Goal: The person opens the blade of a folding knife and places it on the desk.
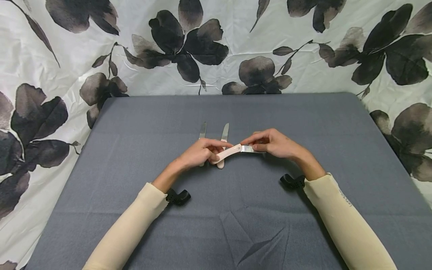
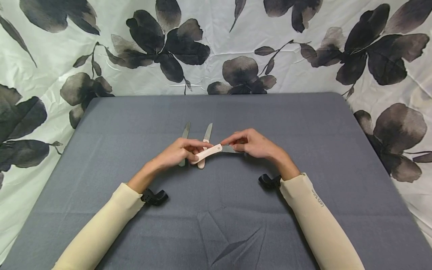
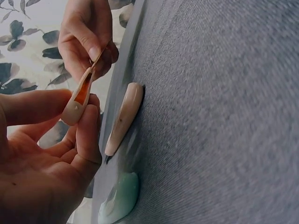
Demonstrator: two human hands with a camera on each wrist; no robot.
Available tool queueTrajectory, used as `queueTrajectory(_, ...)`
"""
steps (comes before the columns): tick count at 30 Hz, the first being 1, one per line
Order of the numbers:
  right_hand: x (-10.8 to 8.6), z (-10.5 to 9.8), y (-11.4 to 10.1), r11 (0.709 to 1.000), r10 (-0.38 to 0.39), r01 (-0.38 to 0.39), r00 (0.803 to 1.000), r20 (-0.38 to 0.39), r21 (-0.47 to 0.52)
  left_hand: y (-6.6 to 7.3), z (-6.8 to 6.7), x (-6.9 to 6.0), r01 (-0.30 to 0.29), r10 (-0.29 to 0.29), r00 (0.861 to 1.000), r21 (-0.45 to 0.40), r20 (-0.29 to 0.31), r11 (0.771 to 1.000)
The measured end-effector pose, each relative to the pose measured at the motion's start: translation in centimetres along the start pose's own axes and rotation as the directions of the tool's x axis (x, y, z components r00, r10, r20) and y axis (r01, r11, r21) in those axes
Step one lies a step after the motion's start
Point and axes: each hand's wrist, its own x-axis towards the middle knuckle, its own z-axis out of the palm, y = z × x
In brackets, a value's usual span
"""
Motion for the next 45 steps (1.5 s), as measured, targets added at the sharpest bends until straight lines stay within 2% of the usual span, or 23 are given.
queueTrajectory(9,0.1,-0.1,-0.7,0.999,-0.031,0.031,0.999,0.019,-0.015,0.2,-1.0,-0.2,-0.015,0.009,0.997,0.077,0.072,0.997)
queueTrajectory(15,0.2,-0.2,-1.0,0.999,-0.032,0.034,0.998,0.058,-0.028,0.3,-1.3,-0.2,-0.021,0.01,0.99,0.073,0.141,0.997)
queueTrajectory(18,0.2,-0.2,-1.1,0.999,-0.02,0.022,0.997,0.078,-0.028,0.4,-1.2,-0.2,-0.027,0.015,0.987,0.071,0.159,0.997)
queueTrajectory(21,0.2,-0.1,-1.1,1.0,-0.009,0.01,0.998,0.069,-0.019,0.4,-1.1,-0.2,-0.029,0.017,0.988,0.08,0.151,0.996)
queueTrajectory(26,0.2,-0.1,-0.5,0.999,-0.016,0.014,0.999,-0.043,-0.037,0.1,-0.3,0.1,-0.021,0.015,0.992,0.045,0.127,0.999)
queueTrajectory(32,0.1,0.0,-0.2,0.997,0.063,-0.069,0.984,-0.166,-0.031,0.1,0.7,0.1,-0.029,0.032,0.992,-0.027,0.12,0.999)
queueTrajectory(36,0.1,0.4,0.1,0.992,0.121,-0.123,0.962,-0.244,0.006,-0.2,1.2,0.2,-0.062,0.069,0.994,-0.077,0.088,0.995)
queueTrajectory(39,0.3,0.7,0.2,0.988,0.151,-0.143,0.941,-0.302,0.048,-0.5,1.7,0.3,-0.09,0.096,0.993,-0.077,0.065,0.993)
queueTrajectory(45,0.5,1.0,0.4,0.981,0.181,-0.132,0.893,-0.412,0.145,-0.6,2.5,0.2,-0.087,0.09,0.995,-0.084,0.031,0.993)
